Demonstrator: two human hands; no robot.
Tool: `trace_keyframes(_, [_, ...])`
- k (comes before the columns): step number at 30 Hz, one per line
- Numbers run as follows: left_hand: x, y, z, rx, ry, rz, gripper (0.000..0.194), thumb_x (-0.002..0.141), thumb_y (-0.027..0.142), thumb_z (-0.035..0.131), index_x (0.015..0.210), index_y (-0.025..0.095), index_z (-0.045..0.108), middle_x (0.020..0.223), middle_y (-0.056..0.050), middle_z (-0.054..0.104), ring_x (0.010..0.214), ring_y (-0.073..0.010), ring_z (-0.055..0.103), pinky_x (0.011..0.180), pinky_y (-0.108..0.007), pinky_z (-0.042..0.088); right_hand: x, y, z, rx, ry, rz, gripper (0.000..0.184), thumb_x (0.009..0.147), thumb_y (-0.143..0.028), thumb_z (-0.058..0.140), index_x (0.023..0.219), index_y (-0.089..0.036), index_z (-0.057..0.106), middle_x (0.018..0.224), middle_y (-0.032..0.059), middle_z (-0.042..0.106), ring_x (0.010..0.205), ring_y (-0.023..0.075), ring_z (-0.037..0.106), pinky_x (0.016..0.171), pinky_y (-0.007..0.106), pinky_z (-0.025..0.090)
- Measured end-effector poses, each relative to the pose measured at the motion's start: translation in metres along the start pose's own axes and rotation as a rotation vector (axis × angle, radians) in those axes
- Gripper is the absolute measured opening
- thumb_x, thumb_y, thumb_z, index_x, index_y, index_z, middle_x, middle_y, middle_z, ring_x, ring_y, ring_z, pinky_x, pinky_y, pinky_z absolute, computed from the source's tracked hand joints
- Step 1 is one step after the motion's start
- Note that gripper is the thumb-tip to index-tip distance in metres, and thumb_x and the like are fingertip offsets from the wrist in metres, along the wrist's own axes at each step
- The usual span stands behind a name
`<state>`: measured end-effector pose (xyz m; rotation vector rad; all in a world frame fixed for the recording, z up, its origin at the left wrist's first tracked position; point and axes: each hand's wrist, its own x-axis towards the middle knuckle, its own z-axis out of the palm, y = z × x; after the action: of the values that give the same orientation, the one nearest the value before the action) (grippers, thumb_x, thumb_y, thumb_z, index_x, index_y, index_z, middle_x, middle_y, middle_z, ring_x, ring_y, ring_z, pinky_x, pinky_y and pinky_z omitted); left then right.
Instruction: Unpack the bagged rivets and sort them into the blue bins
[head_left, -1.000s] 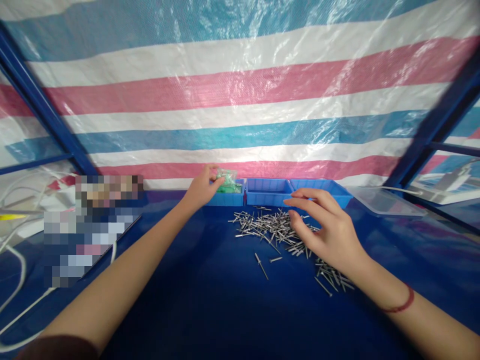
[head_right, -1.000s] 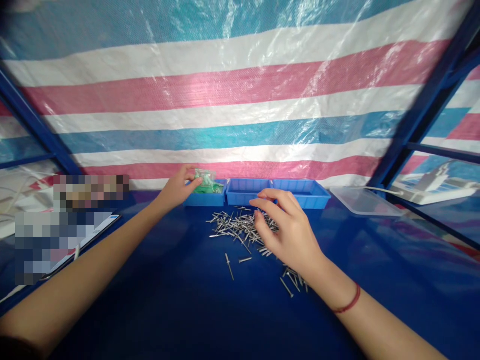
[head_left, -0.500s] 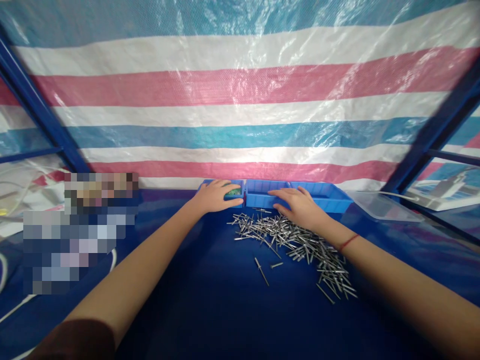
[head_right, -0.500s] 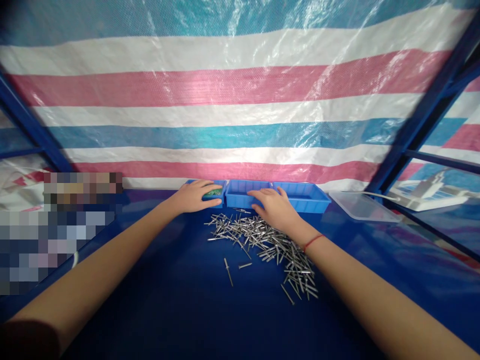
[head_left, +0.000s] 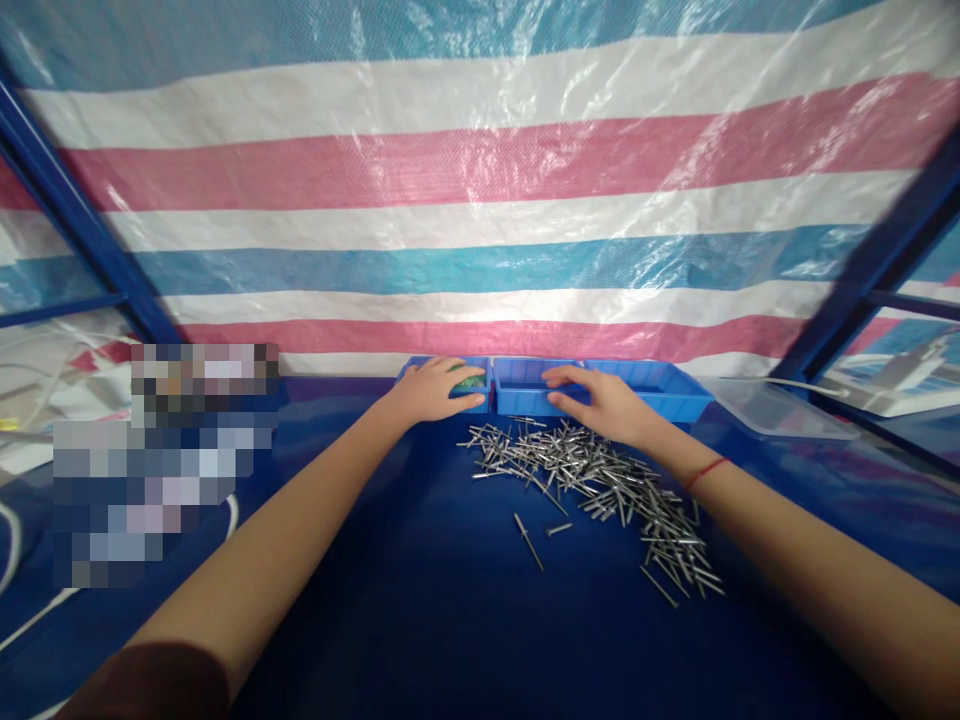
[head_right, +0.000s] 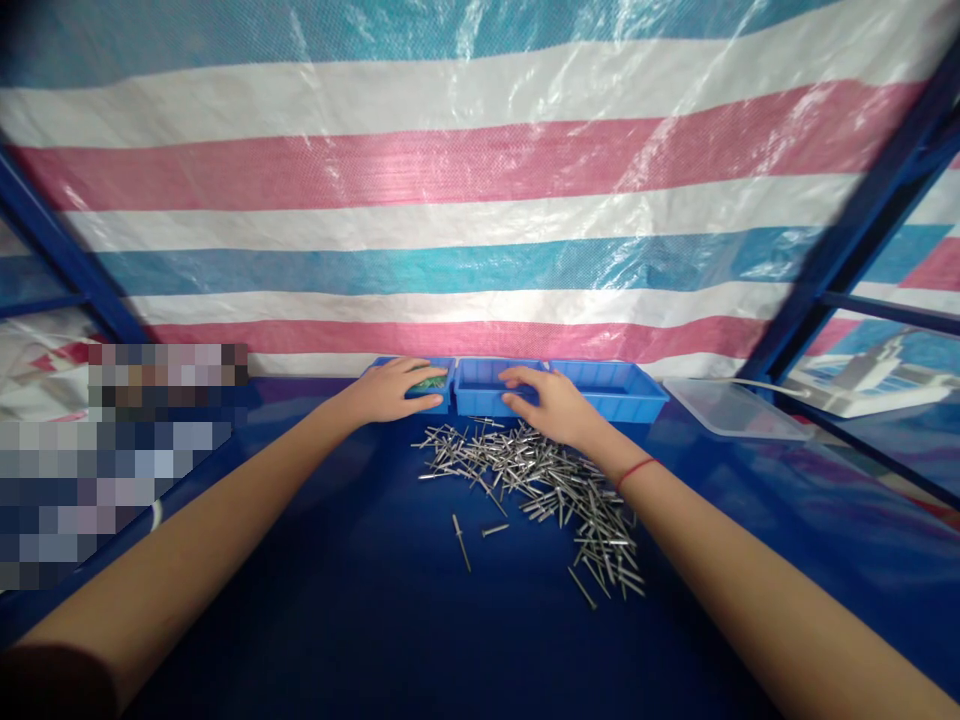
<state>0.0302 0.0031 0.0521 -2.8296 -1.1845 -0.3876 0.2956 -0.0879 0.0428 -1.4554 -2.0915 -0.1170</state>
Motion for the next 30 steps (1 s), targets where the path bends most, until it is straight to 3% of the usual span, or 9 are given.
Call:
trace_keyframes(4, [-0.008,-0.002,-0.004,0.044,0.094,-0.017,0.071,0.077,0.068,0.047,0.138,0.036,0.033,0.145,-0.009,0.034,0.130,-0.0392,0.030,0.102,-0.059,0.021,-0.011,0.016,-0.020,-0.028,0.101,0.173,0.039,0.087,-0.038,0.046,0.116,-0.013,0.057,0.112,0.0157,0.066,0.103,0.0275,0.063,0.086,0.045,0.050])
trace_keyframes(7, [-0.019,-0.010,-0.002,0.099,0.189,-0.060,0.069,0.075,0.066,0.052,0.131,0.027,0.042,0.133,-0.012,0.045,0.123,-0.0366,0.038,0.100,-0.057,0.026,-0.024,0.030,-0.023,-0.089,0.062,0.279,0.035,0.080,-0.037,0.053,0.106,-0.015,0.062,0.100,0.0132,0.071,0.093,0.0295,0.067,0.083,0.046,0.051])
trace_keyframes(11, [-0.033,-0.019,0.008,0.152,0.265,-0.064,0.050,0.080,0.056,0.053,0.112,0.018,0.052,0.111,-0.011,0.056,0.107,-0.0303,0.050,0.094,-0.047,0.036,-0.030,0.040,-0.014,-0.122,0.067,0.270,0.029,0.076,-0.030,0.054,0.102,-0.019,0.063,0.089,0.0093,0.073,0.088,0.0304,0.068,0.085,0.050,0.048])
trace_keyframes(15, [-0.041,-0.018,0.008,0.156,0.300,-0.030,0.044,0.083,0.051,0.052,0.108,0.016,0.053,0.109,-0.012,0.055,0.104,-0.0294,0.050,0.090,-0.044,0.039,-0.033,0.029,-0.019,-0.128,0.130,0.233,0.033,0.079,-0.034,0.052,0.107,-0.017,0.060,0.101,0.0121,0.070,0.097,0.0312,0.064,0.090,0.050,0.045])
trace_keyframes(18, [-0.050,-0.001,-0.002,0.123,0.395,0.102,0.046,0.083,0.050,0.052,0.113,0.015,0.054,0.116,-0.014,0.052,0.111,-0.0305,0.046,0.097,-0.047,0.034,-0.060,0.006,-0.031,-0.090,0.221,0.215,0.043,0.083,-0.044,0.049,0.114,-0.015,0.056,0.111,0.0153,0.065,0.105,0.0316,0.060,0.092,0.048,0.046])
trace_keyframes(20, [-0.059,0.017,-0.006,0.006,0.315,0.281,0.043,0.084,0.049,0.051,0.113,0.016,0.055,0.115,-0.013,0.053,0.113,-0.0275,0.046,0.100,-0.043,0.034,-0.091,-0.010,-0.037,-0.034,0.097,0.220,0.049,0.084,-0.049,0.047,0.122,-0.017,0.050,0.119,0.0146,0.061,0.109,0.0314,0.059,0.091,0.047,0.047])
trace_keyframes(22, [-0.068,0.037,-0.005,-0.108,0.127,0.400,0.059,0.079,0.058,0.055,0.123,0.019,0.051,0.127,-0.013,0.048,0.121,-0.0291,0.042,0.104,-0.043,0.032,-0.121,-0.022,-0.039,-0.035,-0.106,0.159,0.073,0.079,-0.054,0.055,0.140,-0.021,0.031,0.138,0.0158,0.046,0.122,0.0348,0.049,0.096,0.050,0.044])
trace_keyframes(25, [-0.075,0.060,0.005,-0.229,-0.085,0.319,0.086,0.070,0.070,0.056,0.141,0.028,0.031,0.149,-0.014,0.024,0.134,-0.0387,0.025,0.106,-0.054,0.026,-0.144,-0.030,-0.034,-0.095,-0.268,0.087,0.105,0.067,-0.061,0.063,0.148,-0.025,0.008,0.151,0.0156,0.026,0.135,0.0403,0.026,0.104,0.061,0.029])
trace_keyframes(30, [-0.069,0.074,0.016,-0.283,-0.215,0.172,0.099,0.064,0.077,0.054,0.145,0.033,0.017,0.155,-0.013,0.007,0.138,-0.0453,0.006,0.105,-0.067,0.012,-0.116,-0.028,-0.022,-0.078,-0.381,0.098,0.109,0.065,-0.067,0.061,0.149,-0.023,0.007,0.155,0.0135,0.013,0.139,0.0378,0.010,0.109,0.061,0.016])
